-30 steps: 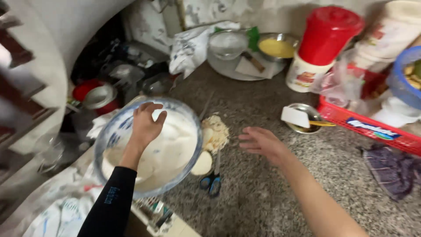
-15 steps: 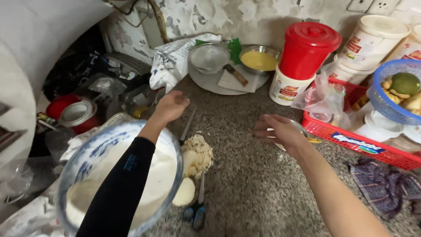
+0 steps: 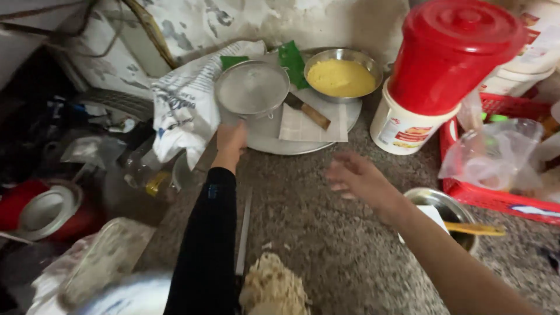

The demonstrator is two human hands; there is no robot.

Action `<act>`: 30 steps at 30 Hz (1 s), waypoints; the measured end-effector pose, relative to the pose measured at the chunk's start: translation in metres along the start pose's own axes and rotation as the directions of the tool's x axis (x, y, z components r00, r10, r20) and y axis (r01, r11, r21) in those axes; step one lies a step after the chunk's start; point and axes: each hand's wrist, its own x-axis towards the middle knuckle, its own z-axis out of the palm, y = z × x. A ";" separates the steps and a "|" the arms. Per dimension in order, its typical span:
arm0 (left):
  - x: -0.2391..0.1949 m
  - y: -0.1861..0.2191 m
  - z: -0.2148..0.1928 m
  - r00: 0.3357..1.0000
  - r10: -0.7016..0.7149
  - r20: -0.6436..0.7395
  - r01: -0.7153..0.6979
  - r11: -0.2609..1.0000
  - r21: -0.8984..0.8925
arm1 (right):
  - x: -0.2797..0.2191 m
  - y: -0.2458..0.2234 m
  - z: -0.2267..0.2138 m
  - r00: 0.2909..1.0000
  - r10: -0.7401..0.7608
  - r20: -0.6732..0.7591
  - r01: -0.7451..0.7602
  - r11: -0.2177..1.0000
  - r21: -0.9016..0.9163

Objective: Sifting flour from large bags into a bowl using a hand sieve.

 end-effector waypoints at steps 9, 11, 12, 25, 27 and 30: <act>0.040 0.015 0.057 0.961 -0.273 -0.040 0.255 0.934 -0.249 | 0.069 0.023 0.010 0.993 0.004 -0.121 0.010 0.993 0.114; 0.052 0.009 0.066 0.949 -0.314 -0.017 0.297 0.913 -0.281 | 0.080 0.036 0.003 0.991 0.002 -0.136 0.013 0.993 0.115; 0.057 0.007 0.069 0.938 -0.348 -0.002 0.330 0.891 -0.312 | 0.084 0.041 -0.001 0.989 -0.007 -0.144 0.024 0.993 0.117; 0.014 0.028 -0.003 0.988 -0.098 0.122 0.140 0.904 -0.404 | 0.018 0.015 -0.016 0.992 -0.017 -0.125 0.035 0.989 0.146; -0.032 0.055 -0.029 0.978 -0.026 0.206 0.079 0.963 -0.256 | -0.001 0.012 -0.015 0.992 -0.014 -0.123 0.036 0.984 0.174; -0.126 0.090 -0.077 0.972 -0.007 0.233 0.043 0.988 -0.148 | -0.020 0.011 -0.007 0.994 -0.055 -0.090 0.074 0.974 0.213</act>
